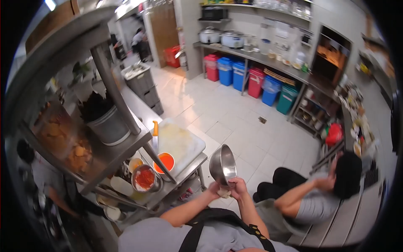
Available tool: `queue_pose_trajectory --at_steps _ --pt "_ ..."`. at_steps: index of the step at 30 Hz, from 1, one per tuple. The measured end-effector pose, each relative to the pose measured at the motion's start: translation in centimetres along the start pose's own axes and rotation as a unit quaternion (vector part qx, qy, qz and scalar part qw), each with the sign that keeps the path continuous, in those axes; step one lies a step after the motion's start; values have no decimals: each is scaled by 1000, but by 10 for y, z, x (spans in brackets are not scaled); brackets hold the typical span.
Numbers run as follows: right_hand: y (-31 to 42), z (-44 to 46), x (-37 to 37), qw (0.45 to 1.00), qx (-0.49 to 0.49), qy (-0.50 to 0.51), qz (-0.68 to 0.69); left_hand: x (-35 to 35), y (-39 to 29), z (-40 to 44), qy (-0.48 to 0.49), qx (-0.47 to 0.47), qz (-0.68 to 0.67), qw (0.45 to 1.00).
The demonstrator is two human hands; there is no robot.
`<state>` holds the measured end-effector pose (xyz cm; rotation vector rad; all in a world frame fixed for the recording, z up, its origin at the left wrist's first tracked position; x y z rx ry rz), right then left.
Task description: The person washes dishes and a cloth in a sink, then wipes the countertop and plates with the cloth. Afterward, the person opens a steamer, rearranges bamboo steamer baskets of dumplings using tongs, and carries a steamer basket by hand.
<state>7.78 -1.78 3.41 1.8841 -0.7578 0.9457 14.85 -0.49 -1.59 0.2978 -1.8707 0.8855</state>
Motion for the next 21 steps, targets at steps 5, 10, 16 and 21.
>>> queue_pose_trajectory --at_steps 5,10,16,21 --pt "83 54 -57 942 -38 -216 -255 -26 -141 55 -148 198 64 967" --pt "161 149 -69 917 -22 -229 -327 -9 -260 110 -124 273 192 934" --pt "307 269 -51 896 -95 -263 -346 -43 -387 235 -148 255 326 898" --pt "381 356 -88 911 -104 -277 -288 -87 -467 317 -189 205 182 943"
Point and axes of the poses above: each hand's wrist, its own z-axis towards the middle knuckle, its own x-axis out of the palm, y = z × x, the point moved 8 cm from there along z, towards the middle knuckle, and after that the axes turned 9 degrees about z, right-handed, at the moved point
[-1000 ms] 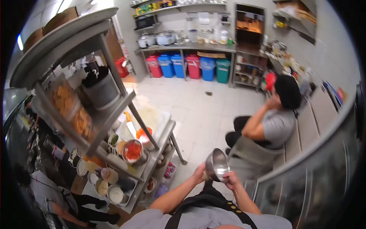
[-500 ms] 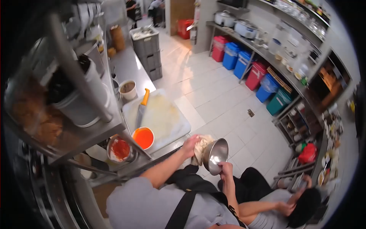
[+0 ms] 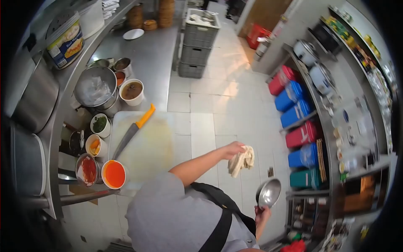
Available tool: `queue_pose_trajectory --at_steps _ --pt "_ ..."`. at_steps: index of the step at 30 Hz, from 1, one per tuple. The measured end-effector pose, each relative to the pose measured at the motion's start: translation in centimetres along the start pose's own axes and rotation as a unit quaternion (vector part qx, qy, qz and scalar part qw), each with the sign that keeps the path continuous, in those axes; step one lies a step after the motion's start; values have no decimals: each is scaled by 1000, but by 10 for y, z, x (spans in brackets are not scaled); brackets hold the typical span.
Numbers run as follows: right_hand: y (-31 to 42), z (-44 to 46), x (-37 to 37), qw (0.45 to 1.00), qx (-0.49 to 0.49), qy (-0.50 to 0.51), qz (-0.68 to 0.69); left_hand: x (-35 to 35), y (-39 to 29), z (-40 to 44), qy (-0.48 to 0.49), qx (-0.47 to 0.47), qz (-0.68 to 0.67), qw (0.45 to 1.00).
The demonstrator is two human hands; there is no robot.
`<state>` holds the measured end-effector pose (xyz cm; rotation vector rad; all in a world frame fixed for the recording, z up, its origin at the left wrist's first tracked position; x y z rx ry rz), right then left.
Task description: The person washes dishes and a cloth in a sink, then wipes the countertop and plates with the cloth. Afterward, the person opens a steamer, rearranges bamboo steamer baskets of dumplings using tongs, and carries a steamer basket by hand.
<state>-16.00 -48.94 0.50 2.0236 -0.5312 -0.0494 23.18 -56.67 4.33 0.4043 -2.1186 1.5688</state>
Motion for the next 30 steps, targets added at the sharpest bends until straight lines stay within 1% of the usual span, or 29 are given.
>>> queue_pose_trajectory --at_steps 1,3,4,7,8,9,11,13,14,15,17,18,19,20,21,22,23,24,25,26,27,29,30 --pt "-3 22 2 1000 26 -2 -6 -20 3 23 -29 -9 47 998" --pt "-7 62 19 997 78 -14 -13 -41 -24 28 -53 11 11 998" --pt "-6 77 36 997 68 -48 -4 -54 -36 31 -65 20 -5 998" --pt "-9 156 107 998 26 -21 -46 -116 -52 41 -129 57 -129 982" --pt "5 167 152 993 4 15 -119 -140 -49 44 -142 32 -140 979" --pt "22 172 210 986 -27 80 -146 -164 -51 44 -163 28 -144 976" --pt "31 211 317 975 -50 169 -135 -200 -60 46 -206 32 -152 966" --pt "36 224 449 937 -9 334 -104 -225 -91 39 -251 108 -222 936" --pt "36 206 518 900 24 421 -111 -232 -108 32 -271 144 -255 917" --pt "37 182 585 854 52 505 -116 -235 -136 27 -277 205 -278 897" --pt "7 142 691 763 51 597 -240 -241 -188 17 -277 330 -320 844" --pt "-9 108 739 732 17 637 -240 -252 -196 18 -315 337 -298 836" --pt "-25 83 786 695 -5 661 -283 -263 -206 11 -322 364 -303 820" --pt "-38 55 834 675 21 689 -262 -274 -213 2 -327 390 -309 803" --pt "-7 -8 868 657 11 716 -236 -286 -221 -6 -331 419 -313 785" --pt "-12 -39 916 623 4 752 -216 -308 -213 -11 -354 429 -347 755" --pt "-3 -79 957 585 -31 785 -201 -317 -213 -21 -383 435 -334 744" --pt "20 -128 984 562 -49 801 -198 -320 -213 -33 -411 437 -322 732" --pt "39 -167 1011 554 -80 797 -226 -324 -213 -44 -438 437 -309 722" --pt "42 -203 1049 511 -108 830 -196 -329 -215 -55 -436 456 -302 715" --pt "51 -240 1082 503 -156 834 -165 -336 -215 -67 -451 463 -295 704" --pt "71 -310 1123 473 -178 848 -161 -356 -215 -84 -473 473 -284 687" --pt "64 -340 1152 459 -165 858 -161 -372 -213 -88 -474 481 -289 678"
Point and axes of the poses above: each hand's wrist, its own z-axis towards the middle knuckle, its own x-axis out of the palm, y = z × x, the point moved 8 cm from there along z, towards the middle knuckle, and after that the axes turned 9 degrees about z, right-handed, at the moved point
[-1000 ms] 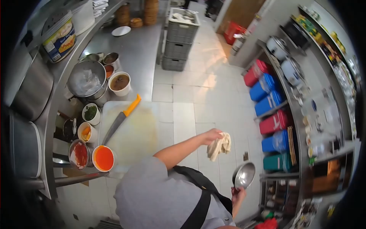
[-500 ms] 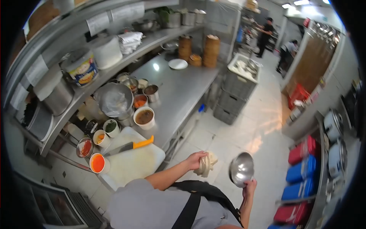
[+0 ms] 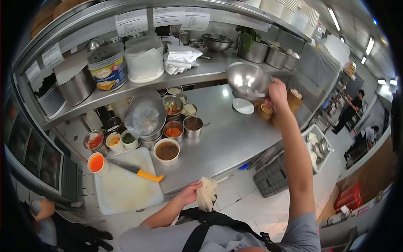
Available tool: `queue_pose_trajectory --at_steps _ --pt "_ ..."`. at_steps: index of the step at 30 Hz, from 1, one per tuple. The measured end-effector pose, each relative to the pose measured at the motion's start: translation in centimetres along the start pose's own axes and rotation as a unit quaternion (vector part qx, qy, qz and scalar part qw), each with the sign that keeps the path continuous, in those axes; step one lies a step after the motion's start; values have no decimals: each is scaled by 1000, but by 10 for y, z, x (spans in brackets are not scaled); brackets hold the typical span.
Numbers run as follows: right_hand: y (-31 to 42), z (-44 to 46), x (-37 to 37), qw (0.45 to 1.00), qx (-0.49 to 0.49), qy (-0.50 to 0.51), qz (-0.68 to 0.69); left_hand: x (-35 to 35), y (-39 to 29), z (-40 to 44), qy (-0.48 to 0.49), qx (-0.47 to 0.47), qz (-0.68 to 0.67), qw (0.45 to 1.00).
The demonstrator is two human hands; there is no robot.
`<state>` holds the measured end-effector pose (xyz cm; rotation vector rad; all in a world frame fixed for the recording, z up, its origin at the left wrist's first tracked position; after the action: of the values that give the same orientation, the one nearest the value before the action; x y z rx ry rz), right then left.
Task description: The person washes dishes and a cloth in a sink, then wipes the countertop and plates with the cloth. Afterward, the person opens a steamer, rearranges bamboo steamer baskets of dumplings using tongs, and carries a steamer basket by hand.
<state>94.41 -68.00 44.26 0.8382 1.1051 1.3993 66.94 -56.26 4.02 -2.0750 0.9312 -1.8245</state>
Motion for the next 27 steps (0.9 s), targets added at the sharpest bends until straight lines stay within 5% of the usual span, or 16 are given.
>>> queue_pose_trajectory --at_steps 7,11,12,14,18,23,25,27 --pt "15 226 87 996 58 60 16 -10 -33 111 -17 45 8 999" --pt "31 304 158 977 -51 181 99 3 -59 140 -65 42 64 995" --pt "24 319 172 978 -73 194 13 3 -63 146 -68 48 61 995" --pt "15 319 198 958 -113 212 -157 -1 -64 150 -91 63 53 992" --pt "1 305 192 921 -10 263 -287 -9 -77 146 -147 88 40 984" --pt "47 266 157 881 -137 261 -371 -18 -84 157 -175 98 50 978" --pt "68 214 112 899 -218 240 -295 -10 -92 164 -195 121 17 973" --pt "25 149 80 877 -260 354 -194 32 -115 171 -214 176 -23 961"
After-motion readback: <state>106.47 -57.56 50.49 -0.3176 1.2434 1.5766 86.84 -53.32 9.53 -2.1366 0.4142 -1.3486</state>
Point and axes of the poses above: each hand's wrist, its own z-axis towards the middle knuckle, its own x-axis out of the palm, y = z × x, the point moved 8 cm from there along z, towards the middle knuckle, and after that the axes turned 9 degrees about z, right-handed, at the moved point
